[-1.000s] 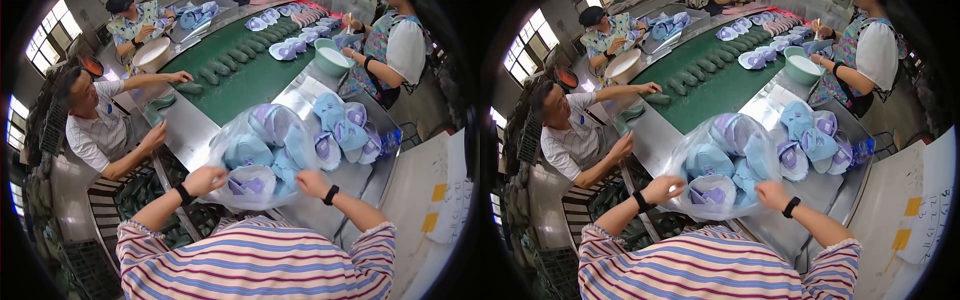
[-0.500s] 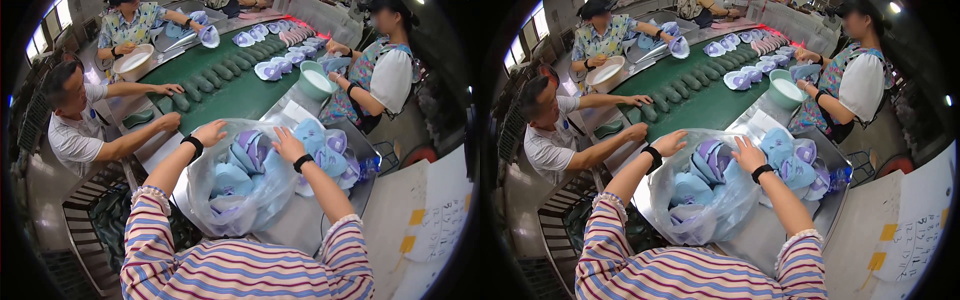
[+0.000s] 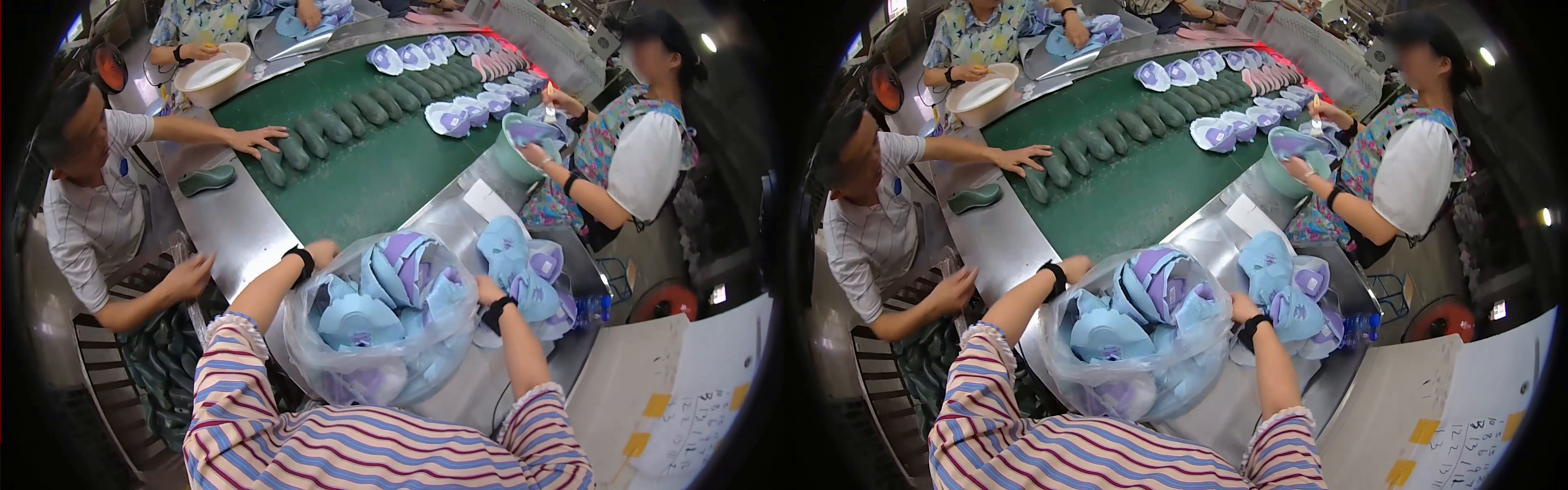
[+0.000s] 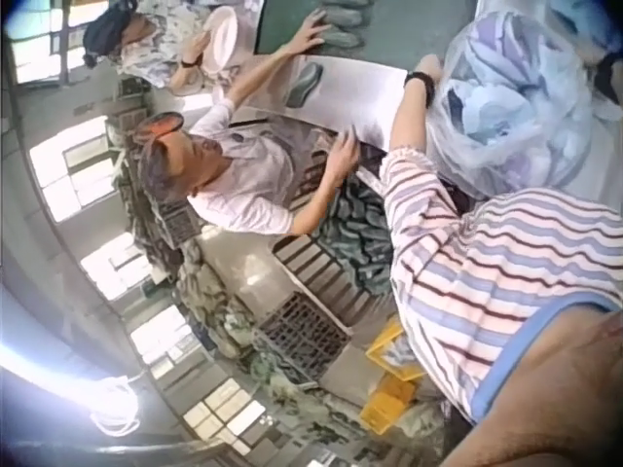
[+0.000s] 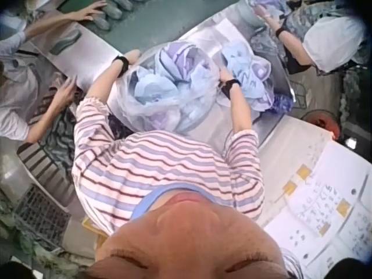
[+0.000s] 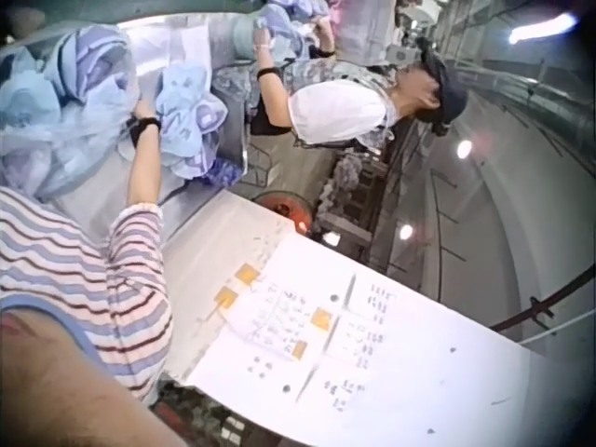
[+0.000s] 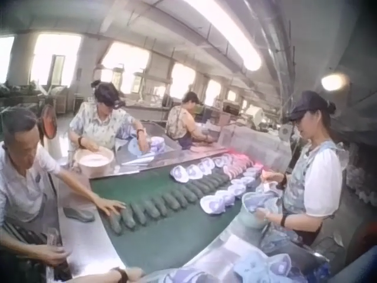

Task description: Gathering manufactured shoe uppers from a bag and placing them into a collection basket in a factory setting.

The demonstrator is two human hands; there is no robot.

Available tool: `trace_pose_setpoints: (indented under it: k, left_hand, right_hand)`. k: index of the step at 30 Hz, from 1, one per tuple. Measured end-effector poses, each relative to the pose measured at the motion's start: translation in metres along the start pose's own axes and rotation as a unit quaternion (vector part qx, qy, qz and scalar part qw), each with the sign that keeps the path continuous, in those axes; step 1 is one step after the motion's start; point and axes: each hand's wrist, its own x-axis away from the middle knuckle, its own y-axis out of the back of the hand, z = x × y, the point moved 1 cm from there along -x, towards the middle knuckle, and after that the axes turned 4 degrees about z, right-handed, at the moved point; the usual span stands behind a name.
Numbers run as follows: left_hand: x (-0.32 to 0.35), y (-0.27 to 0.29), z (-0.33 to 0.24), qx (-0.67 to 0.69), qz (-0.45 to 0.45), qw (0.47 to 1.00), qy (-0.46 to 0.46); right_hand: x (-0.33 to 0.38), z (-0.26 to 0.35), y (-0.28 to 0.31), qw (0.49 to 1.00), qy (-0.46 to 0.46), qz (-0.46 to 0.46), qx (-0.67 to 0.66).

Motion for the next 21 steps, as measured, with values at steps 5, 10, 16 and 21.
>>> trace_pose_setpoints:
  k: [5,10,16,21]
  left_hand:
    - [0.021,0.068,-0.089,0.150,-0.192,0.970,0.011]
    - [0.034,0.043,-0.157,-0.049,-0.002,0.994,-0.102]
    - [0.077,0.036,-0.161,-0.003,0.079,0.980,-0.181]
    - [0.086,0.039,-0.172,0.008,0.074,0.982,-0.171]
  right_hand:
    - [0.005,0.125,0.065,0.951,0.074,-0.298,0.040]
    - [-0.022,0.204,0.015,0.977,0.163,-0.052,0.125]
    - [0.023,0.151,0.019,0.975,0.200,-0.043,-0.084]
    - [0.106,0.117,-0.004,0.893,0.143,-0.209,-0.372]
